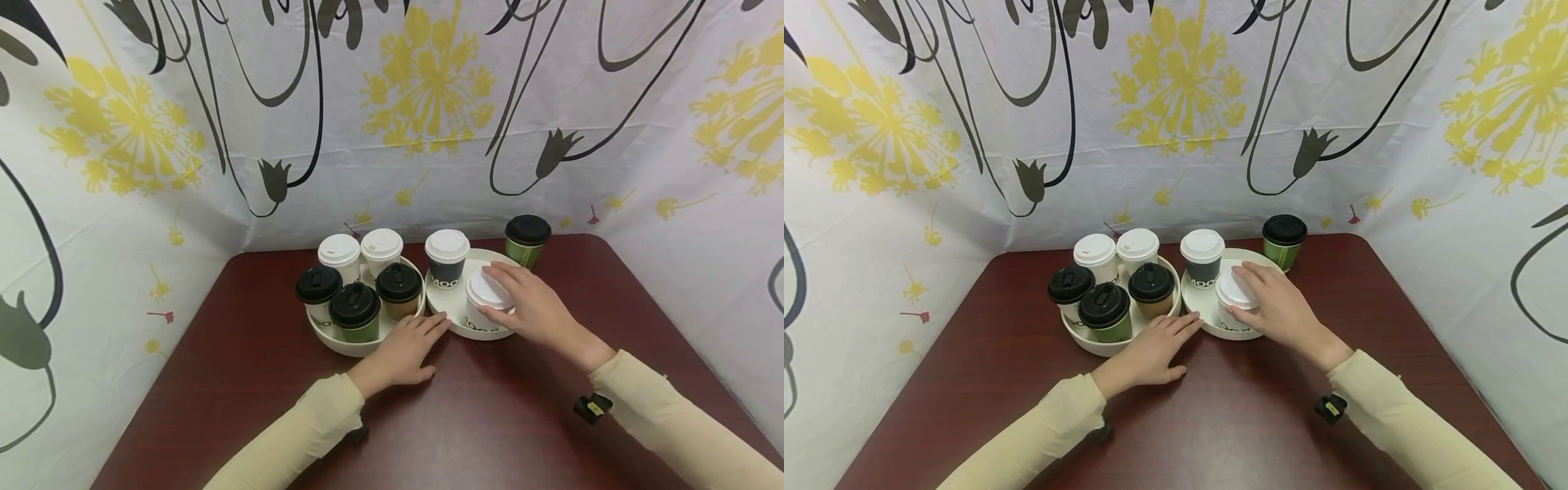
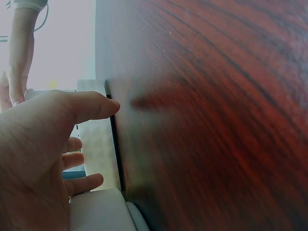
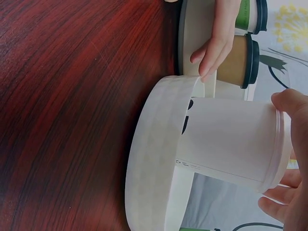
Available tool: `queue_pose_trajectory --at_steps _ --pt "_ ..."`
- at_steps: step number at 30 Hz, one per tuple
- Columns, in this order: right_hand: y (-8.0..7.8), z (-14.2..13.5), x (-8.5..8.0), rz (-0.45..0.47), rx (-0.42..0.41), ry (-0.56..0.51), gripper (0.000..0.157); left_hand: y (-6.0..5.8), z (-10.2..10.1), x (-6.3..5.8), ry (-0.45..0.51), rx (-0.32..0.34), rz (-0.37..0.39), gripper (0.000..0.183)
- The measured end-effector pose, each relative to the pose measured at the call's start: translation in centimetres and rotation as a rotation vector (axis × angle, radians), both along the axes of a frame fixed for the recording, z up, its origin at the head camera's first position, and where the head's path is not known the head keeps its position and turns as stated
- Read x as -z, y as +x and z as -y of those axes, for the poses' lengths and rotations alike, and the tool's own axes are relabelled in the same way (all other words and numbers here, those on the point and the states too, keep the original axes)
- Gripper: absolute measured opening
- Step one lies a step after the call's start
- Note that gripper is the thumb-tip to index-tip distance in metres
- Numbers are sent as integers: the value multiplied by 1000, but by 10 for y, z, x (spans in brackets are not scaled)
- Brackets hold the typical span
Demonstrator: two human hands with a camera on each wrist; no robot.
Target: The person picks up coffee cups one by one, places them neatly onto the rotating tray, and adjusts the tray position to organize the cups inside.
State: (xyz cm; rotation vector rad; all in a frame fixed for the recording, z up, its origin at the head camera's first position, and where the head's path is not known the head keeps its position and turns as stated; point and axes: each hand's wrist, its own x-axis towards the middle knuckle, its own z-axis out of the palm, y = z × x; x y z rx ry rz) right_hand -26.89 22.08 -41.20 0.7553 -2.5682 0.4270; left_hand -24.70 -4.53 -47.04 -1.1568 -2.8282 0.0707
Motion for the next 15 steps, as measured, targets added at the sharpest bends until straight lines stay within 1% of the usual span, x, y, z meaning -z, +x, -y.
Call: queue_pose_trajectory --at_steps 15 --pt "0 4 -1 -35 -14 35 72 0 0 0 8 4 2 89"
